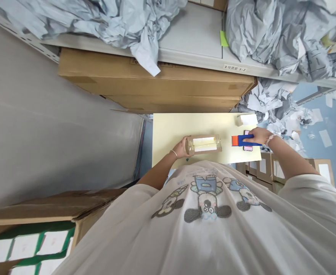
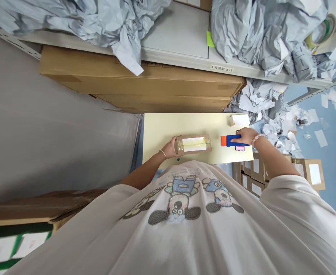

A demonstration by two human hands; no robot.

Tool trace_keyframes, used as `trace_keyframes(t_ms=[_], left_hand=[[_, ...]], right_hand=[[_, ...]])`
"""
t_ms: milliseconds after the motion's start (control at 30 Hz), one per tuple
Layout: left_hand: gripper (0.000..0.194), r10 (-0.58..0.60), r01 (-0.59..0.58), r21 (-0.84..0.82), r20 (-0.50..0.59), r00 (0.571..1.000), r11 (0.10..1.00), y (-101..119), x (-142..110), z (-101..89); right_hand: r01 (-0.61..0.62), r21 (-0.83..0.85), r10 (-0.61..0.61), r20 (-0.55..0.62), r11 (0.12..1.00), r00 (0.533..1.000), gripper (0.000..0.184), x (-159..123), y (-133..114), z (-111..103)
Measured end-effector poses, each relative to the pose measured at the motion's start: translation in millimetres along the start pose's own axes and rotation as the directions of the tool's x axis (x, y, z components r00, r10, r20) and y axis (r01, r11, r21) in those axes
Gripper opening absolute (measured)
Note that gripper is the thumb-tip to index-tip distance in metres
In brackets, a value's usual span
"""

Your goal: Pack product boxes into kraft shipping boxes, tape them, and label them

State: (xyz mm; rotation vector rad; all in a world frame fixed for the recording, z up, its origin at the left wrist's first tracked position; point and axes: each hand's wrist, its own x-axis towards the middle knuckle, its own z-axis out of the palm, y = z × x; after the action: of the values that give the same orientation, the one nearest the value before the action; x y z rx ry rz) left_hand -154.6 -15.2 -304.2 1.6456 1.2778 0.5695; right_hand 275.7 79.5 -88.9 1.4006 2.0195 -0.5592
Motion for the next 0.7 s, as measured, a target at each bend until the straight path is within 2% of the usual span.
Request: trace_keyframes(t_ms=[67, 200, 333, 467, 600, 700], left_hand=[[0.122, 0.000, -0.001, 0.012, 0.031, 1.000, 1.000, 5, 0, -2.9], [0.130, -0.065, 0.061, 0.093, 0.034, 0.997, 0.994, 13, -1, -5.2], [0.132, -0.104, 0.099, 0.126, 0.031, 0.994, 0.987, 21, -1, -5.0], [0.133, -0.157, 0.148, 0.149, 0.050, 0.986, 0.978, 29, -1, -6.0], [0.137, -0.194, 0.177, 0.185, 0.075, 0.978, 0.967, 39, -3, -10.1], [0.146, -0.227, 0.195, 0.270, 0.090, 0.970, 0.943, 51, -6, -14.4]], right_hand=[[-0.028, -0.062, 0.028, 0.007, 0.998, 1.000, 0.060, 12, -15, 5], [-0.079, -0.102, 0.085, 0.055, 0.992, 0.995, 0.065, 41, -68, 11], [-0.081, -0.056, 0.084, 0.062, 0.995, 0.995, 0.047, 61, -109, 10], [-0.142, -0.012, 0.143, 0.084, 0.990, 0.986, 0.030, 72, -130, 4], [-0.138, -0.009, 0.139, 0.092, 0.990, 0.986, 0.031, 78, -141, 4], [-0.134, 0.030, 0.130, 0.099, 0.991, 0.987, 0.033, 80, -147, 18]])
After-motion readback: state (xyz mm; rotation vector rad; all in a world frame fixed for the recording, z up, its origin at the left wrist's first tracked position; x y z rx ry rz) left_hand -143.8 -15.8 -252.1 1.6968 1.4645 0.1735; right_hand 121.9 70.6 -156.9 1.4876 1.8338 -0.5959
